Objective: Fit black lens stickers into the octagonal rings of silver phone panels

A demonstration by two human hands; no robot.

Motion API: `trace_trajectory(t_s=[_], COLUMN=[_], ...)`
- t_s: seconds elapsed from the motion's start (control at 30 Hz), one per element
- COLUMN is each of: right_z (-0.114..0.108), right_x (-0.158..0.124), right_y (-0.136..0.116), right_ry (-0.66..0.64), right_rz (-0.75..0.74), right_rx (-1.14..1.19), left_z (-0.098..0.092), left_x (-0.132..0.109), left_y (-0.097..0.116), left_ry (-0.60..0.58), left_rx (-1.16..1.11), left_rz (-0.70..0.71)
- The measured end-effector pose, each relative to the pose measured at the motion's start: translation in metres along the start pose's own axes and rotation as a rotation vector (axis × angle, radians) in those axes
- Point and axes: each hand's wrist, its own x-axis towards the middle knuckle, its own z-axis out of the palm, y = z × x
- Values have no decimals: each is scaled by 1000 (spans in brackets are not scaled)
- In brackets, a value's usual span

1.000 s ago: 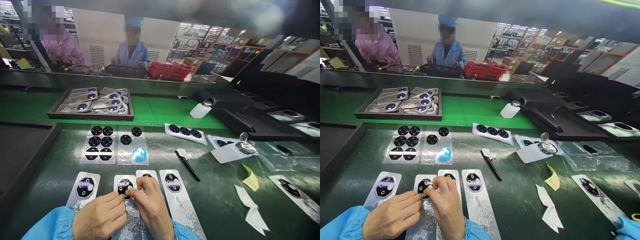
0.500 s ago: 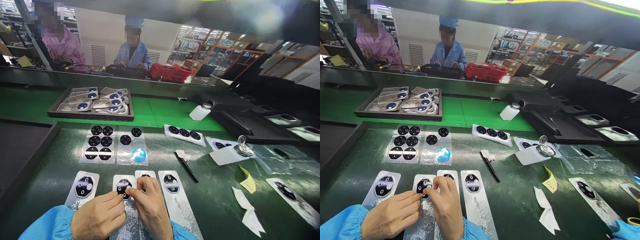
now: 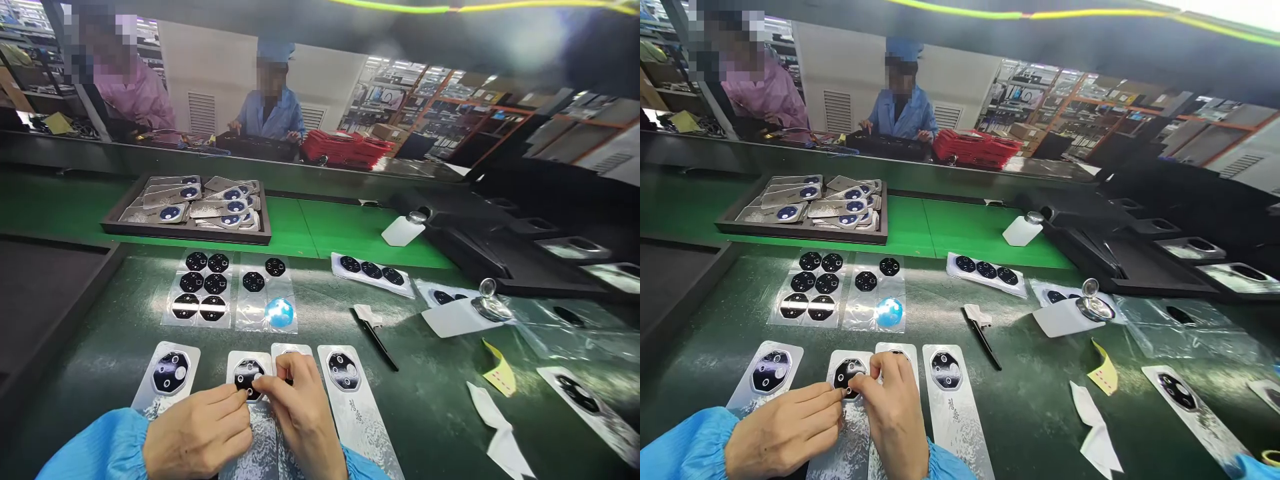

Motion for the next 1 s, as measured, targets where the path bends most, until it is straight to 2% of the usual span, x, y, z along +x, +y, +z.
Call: trace_trajectory(t_s=[0.23,0.47,0.63,1.0], right_z=[7,1,-2,0], right_x=[-4,-1,2,1], right_y=[2,0,-1,-2], right_ry=[19,11,-44,-58], right_rz=[24,20,-13,-25], right_rx=[4,-5,-9,-58], left_z=[3,1,2,1], left_x=[-4,-2,-1,-1], left_y=[1,1,0,0], left_ry=[-20,-18,-22,-21], left_rx=[-7,8,12,29], left_rz=[2,5,15,26])
